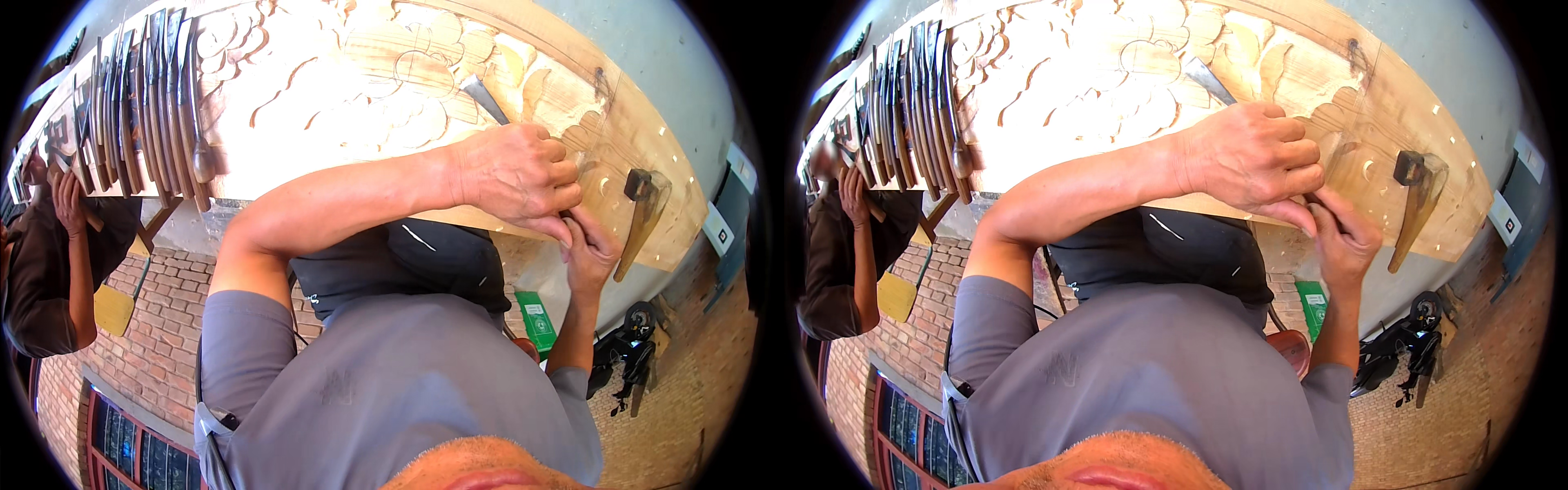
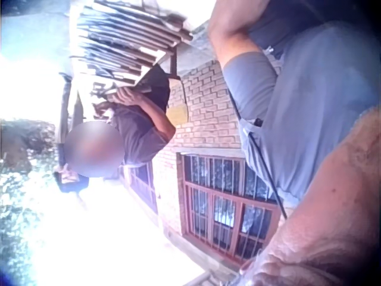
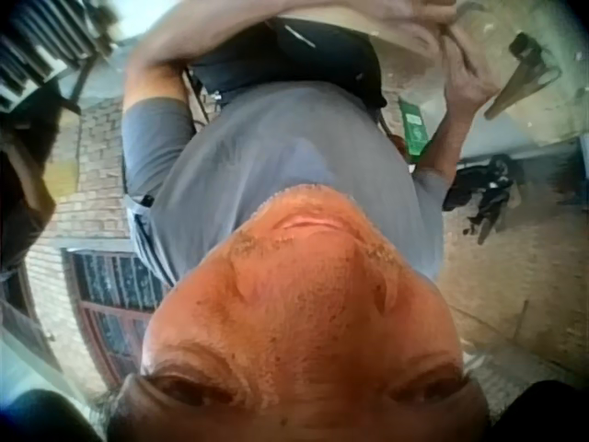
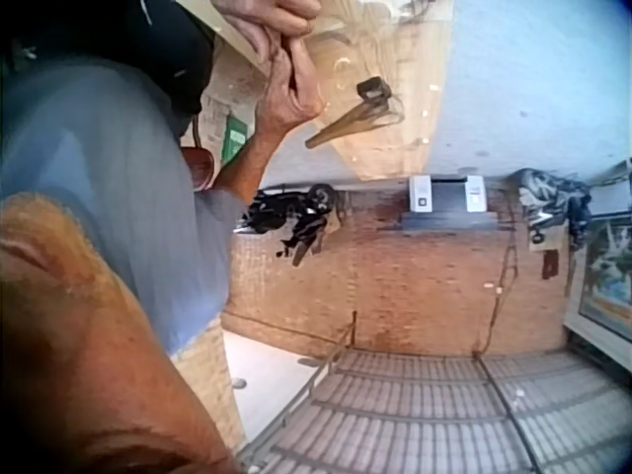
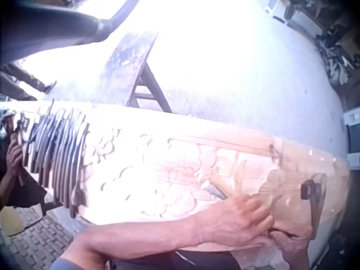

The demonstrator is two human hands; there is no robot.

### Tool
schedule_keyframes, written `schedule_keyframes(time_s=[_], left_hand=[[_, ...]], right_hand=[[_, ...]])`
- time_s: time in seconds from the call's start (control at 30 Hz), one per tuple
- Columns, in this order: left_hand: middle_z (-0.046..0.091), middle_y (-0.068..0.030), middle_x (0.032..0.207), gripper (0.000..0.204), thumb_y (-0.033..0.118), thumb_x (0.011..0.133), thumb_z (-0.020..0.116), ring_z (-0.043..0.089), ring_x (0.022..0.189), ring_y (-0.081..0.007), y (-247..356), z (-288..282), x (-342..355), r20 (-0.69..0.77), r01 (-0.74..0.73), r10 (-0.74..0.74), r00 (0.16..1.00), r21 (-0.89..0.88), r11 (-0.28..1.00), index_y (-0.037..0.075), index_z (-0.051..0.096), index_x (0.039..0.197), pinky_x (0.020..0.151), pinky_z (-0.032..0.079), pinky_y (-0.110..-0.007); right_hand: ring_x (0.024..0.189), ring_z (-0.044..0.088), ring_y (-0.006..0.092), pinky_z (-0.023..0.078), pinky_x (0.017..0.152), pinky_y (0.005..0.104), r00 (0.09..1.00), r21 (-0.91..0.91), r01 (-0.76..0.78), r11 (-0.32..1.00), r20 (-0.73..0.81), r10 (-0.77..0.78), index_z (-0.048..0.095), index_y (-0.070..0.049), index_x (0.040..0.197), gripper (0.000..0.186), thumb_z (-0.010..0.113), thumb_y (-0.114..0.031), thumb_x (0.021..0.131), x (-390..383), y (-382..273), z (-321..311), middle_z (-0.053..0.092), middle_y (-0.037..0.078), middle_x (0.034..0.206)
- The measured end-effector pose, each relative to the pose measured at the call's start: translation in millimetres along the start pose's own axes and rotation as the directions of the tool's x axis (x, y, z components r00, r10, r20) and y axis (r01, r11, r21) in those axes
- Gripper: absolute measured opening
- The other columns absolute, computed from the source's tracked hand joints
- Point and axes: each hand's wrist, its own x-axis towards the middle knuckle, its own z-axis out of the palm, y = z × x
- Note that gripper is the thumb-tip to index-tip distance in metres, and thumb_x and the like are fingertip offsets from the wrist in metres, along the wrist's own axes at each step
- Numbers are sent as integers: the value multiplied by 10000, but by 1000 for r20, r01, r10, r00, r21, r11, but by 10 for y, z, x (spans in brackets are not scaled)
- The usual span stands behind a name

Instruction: The person uses various chisels to carve intricate floral designs into a large wooden board.

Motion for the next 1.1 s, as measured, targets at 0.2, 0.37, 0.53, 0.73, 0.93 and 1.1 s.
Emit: schedule_keyframes(time_s=[0.2, 0.37, 0.53, 0.73, 0.93, 1.1], left_hand=[[576, -12, 800, 400, 498, 1006, 712, 660, 738, -180, -73, 133, 301, 91, 62, -86, 992, 235, 970, 118, 628, 913, 619, 537, -336], [603, 1, 775, 432, 550, 961, 754, 683, 696, -193, -278, 199, 322, -12, 186, -188, 982, 211, 960, 142, 629, 890, 602, 544, -348], [675, -27, 799, 461, 570, 926, 753, 753, 746, -238, -337, 150, 351, 33, 278, -286, 958, 153, 948, 117, 674, 879, 620, 592, -394], [679, -34, 789, 449, 553, 914, 766, 751, 731, -261, -361, 199, 367, 4, 319, -322, 947, 115, 941, 113, 680, 889, 620, 593, -401], [691, -26, 803, 444, 560, 933, 762, 768, 777, -250, -355, 225, 377, 66, 410, -421, 905, 135, 902, 127, 670, 914, 612, 578, -382], [691, -53, 755, 469, 548, 916, 773, 769, 735, -283, -337, 232, 379, 62, 459, -470, 880, 136, 878, 93, 660, 883, 589, 582, -406]], right_hand=[[909, 757, 135, 605, 830, 267, 970, -261, 210, 942, 173, -168, 813, 51, 1257, 295, 779, 92, 967, 604, -304, -610, 836, 111, 1050], [836, 716, 85, 550, 717, 226, 947, -282, 201, 938, 302, -113, 821, 31, 1264, 311, 789, 72, 958, 1087, -443, -722, 842, 78, 1004], [834, 703, 68, 540, 708, 218, 917, -355, 303, 884, 363, -168, 826, 21, 1261, 311, 789, 72, 957, 1237, -474, -720, 846, 64, 1021], [855, 703, 58, 553, 751, 217, 927, -302, 265, 915, 341, -156, 822, 30, 1256, 289, 778, 76, 974, 1343, -450, -662, 840, 60, 1033], [912, 742, 87, 587, 798, 227, 922, -296, 250, 922, 363, -133, 819, 48, 1231, 266, 783, 86, 970, 1409, -287, -728, 838, 78, 1035], [941, 762, 117, 614, 858, 245, 926, -266, 259, 929, 341, -161, 816, 71, 1208, 249, 781, 104, 964, 1440, -330, -645, 833, 105, 1060]])
